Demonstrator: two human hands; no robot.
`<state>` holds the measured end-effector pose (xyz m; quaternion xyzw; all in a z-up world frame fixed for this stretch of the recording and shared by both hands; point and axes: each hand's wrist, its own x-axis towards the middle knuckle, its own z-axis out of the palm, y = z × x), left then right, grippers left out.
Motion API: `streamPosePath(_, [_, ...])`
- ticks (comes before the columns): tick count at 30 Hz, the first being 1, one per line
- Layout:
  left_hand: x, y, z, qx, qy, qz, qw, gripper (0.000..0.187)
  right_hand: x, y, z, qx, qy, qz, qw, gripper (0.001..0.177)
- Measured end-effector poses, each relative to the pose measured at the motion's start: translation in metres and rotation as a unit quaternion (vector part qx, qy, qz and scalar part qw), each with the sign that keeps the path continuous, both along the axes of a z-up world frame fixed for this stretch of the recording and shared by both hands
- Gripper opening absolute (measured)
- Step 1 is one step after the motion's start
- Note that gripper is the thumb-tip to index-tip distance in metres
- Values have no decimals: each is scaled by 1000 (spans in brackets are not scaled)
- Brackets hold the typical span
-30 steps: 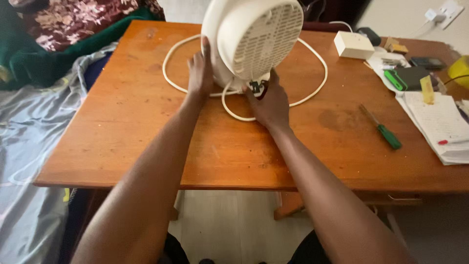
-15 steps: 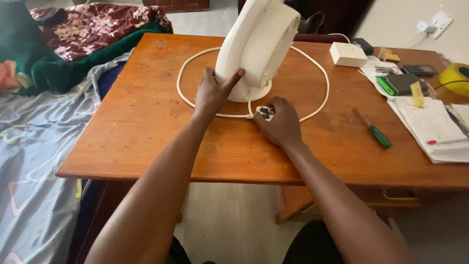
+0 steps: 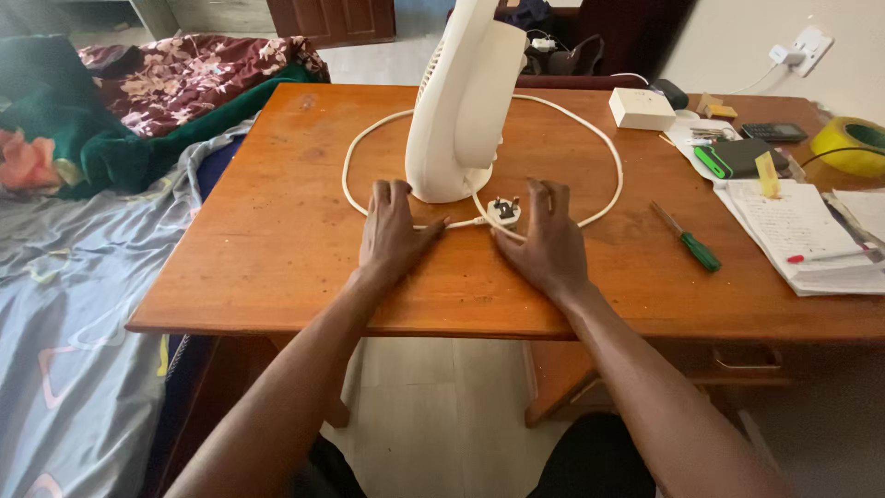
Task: The person uses a screwdriver to remove screws from the back and front of a small white electric fan on a wooden table. They unscrew multiple fasteners, remove a small cap, and manipulate the fan housing to access internal components. The clip ends before full disassembly or reassembly is shown.
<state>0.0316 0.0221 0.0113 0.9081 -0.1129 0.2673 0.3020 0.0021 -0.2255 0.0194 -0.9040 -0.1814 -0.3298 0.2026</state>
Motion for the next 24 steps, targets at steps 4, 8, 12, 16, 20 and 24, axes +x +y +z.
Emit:
streamPosePath(4, [-6,6,10,47,172,-32,983,50,-1,1,-4,-6,12,-26,1000,26])
streamPosePath(8, [-22,28,13,45,137,-145,979,20,2,0,-7,-30,-37,-12,999,23])
streamPosePath(12, [-25,53,15,87,80,-183,976,12,6,-3,-5,-56,-53,0,997,18])
streamPosePath(16, [-26,68,23,117,124,-187,967,13,4,-3,-2,-52,-105,-20,993,11])
streamPosePath(20, [-33,70,30,132,127,-207,961,17,-3,0,2,-28,-137,-31,990,10])
streamPosePath(24, [-33,74,34,179,120,-223,951,14,-6,-3,3,-33,-98,-74,992,12])
